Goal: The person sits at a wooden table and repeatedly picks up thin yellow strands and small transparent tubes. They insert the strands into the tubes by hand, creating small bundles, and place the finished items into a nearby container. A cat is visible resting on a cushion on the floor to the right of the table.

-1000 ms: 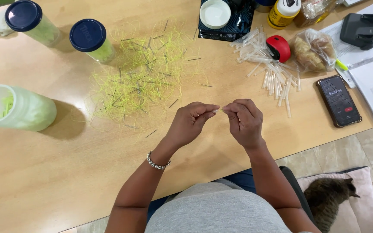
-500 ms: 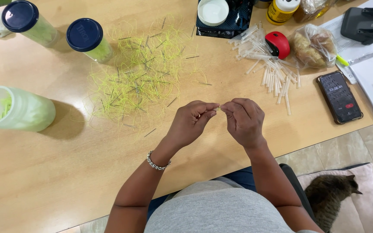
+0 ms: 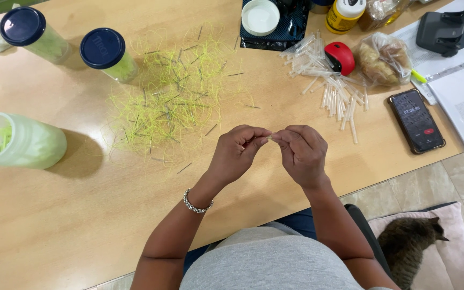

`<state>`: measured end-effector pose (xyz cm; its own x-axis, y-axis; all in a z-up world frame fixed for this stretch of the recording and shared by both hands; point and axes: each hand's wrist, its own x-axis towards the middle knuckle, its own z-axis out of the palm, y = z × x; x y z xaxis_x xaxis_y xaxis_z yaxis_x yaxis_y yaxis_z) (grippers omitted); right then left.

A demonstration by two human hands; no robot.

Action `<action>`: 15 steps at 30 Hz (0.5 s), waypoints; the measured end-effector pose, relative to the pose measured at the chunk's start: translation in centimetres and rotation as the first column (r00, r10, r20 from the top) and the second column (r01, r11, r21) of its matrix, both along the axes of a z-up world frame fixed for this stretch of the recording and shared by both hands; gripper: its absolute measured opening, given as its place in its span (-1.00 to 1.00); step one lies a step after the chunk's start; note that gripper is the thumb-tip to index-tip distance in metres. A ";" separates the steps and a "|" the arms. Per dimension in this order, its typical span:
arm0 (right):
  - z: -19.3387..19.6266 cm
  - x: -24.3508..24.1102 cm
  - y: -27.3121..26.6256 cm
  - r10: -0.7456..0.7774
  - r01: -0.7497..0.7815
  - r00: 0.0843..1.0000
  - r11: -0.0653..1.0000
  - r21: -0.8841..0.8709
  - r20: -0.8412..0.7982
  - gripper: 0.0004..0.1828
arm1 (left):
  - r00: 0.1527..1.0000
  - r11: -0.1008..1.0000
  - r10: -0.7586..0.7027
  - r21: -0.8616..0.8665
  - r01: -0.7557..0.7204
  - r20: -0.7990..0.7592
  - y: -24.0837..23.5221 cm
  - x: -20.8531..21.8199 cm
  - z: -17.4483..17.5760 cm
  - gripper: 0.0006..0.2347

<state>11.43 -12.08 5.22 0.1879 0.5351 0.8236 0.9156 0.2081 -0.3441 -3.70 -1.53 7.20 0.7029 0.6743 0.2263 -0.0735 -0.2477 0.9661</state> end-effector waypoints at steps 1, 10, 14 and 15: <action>0.2 0.0 0.0 0.006 -0.006 1.000 1.000 -0.006 -0.017 -0.90 | 1.000 1.000 0.003 0.011 -0.003 0.001 0.0 0.0 -0.1 -0.93; 1.1 -1.1 -0.5 0.085 -0.094 0.970 0.995 -0.027 -0.228 -0.97 | 0.998 0.996 -0.012 0.086 0.018 -0.068 0.4 -1.1 0.4 -0.94; 0.9 -1.7 -0.7 0.190 -0.216 0.917 0.976 -0.035 -0.350 -0.91 | 0.992 0.998 -0.023 0.063 0.031 -0.124 0.4 -1.9 0.6 -0.96; 0.7 -1.6 -0.8 0.177 -0.199 0.922 0.979 -0.031 -0.344 -0.91 | 0.992 0.997 -0.039 0.068 0.047 -0.119 0.5 -1.9 0.7 -0.96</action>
<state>9.86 -12.85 5.91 0.3396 0.6376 0.6915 0.6886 0.3322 -0.6445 -5.59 -1.05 7.86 0.7553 0.6283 0.1865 0.0277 -0.3148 0.9487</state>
